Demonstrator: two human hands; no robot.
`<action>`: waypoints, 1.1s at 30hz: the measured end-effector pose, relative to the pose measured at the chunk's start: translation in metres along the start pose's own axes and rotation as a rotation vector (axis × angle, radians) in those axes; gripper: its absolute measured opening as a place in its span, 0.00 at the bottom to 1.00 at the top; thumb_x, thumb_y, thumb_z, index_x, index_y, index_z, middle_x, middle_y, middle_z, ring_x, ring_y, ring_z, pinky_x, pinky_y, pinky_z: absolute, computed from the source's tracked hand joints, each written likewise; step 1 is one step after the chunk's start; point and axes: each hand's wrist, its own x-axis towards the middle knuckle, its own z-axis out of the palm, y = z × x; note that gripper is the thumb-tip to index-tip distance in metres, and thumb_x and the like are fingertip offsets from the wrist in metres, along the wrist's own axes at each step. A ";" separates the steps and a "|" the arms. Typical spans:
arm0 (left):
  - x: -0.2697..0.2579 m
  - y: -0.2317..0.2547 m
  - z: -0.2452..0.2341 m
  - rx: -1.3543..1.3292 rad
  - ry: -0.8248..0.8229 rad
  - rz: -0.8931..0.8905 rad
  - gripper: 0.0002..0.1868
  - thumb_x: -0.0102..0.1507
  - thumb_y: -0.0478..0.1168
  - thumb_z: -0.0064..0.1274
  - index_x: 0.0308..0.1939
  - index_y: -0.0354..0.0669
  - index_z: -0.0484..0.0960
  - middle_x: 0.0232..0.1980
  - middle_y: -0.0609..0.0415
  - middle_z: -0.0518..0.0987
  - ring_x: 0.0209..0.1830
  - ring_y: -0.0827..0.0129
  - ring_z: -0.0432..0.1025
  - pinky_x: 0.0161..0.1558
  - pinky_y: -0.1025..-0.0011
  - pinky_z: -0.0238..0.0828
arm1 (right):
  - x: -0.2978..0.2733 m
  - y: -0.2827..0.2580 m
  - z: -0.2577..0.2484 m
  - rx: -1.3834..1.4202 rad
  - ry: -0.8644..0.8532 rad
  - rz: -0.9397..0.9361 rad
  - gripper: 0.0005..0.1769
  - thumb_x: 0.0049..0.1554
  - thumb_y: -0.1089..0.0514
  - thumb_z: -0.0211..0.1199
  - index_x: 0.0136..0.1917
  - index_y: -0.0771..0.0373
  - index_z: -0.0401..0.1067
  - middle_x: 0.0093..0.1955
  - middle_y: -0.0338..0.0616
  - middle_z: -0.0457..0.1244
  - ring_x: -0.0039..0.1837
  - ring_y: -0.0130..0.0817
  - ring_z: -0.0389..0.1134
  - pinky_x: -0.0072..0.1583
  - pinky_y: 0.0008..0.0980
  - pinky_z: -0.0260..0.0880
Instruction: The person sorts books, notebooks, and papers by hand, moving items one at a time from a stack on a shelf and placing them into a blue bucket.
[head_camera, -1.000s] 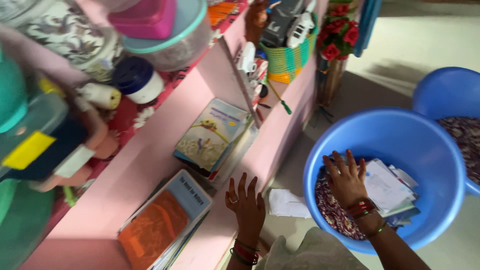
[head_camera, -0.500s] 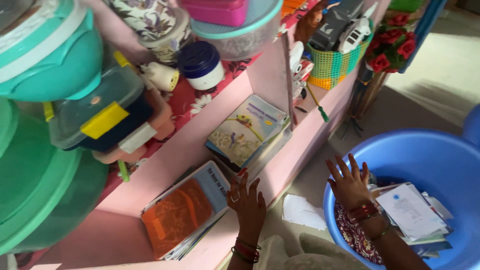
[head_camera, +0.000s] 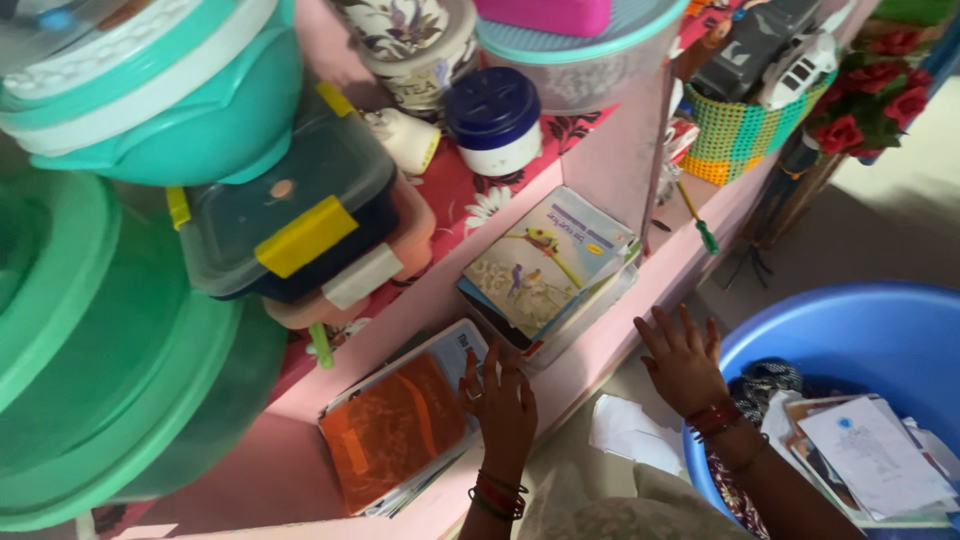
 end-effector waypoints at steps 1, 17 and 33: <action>0.004 -0.004 -0.002 0.002 -0.001 0.002 0.22 0.60 0.39 0.54 0.59 0.51 0.78 0.76 0.53 0.65 0.78 0.45 0.50 0.68 0.38 0.43 | 0.006 -0.006 0.000 0.006 0.000 -0.005 0.39 0.54 0.45 0.61 0.77 0.39 0.55 0.81 0.36 0.50 0.84 0.48 0.44 0.78 0.67 0.41; 0.037 -0.044 -0.028 -0.020 0.136 0.075 0.29 0.66 0.42 0.51 0.70 0.38 0.66 0.76 0.43 0.63 0.79 0.43 0.52 0.76 0.42 0.42 | 0.081 -0.135 0.040 0.210 0.195 -0.310 0.34 0.53 0.43 0.63 0.69 0.57 0.65 0.72 0.46 0.60 0.78 0.44 0.53 0.75 0.59 0.45; 0.045 -0.063 -0.016 -0.188 0.127 0.131 0.21 0.66 0.37 0.52 0.63 0.39 0.73 0.71 0.44 0.70 0.77 0.37 0.54 0.73 0.40 0.48 | 0.095 -0.138 0.051 0.351 0.132 -0.301 0.17 0.54 0.54 0.64 0.54 0.63 0.68 0.54 0.50 0.66 0.60 0.48 0.69 0.58 0.41 0.72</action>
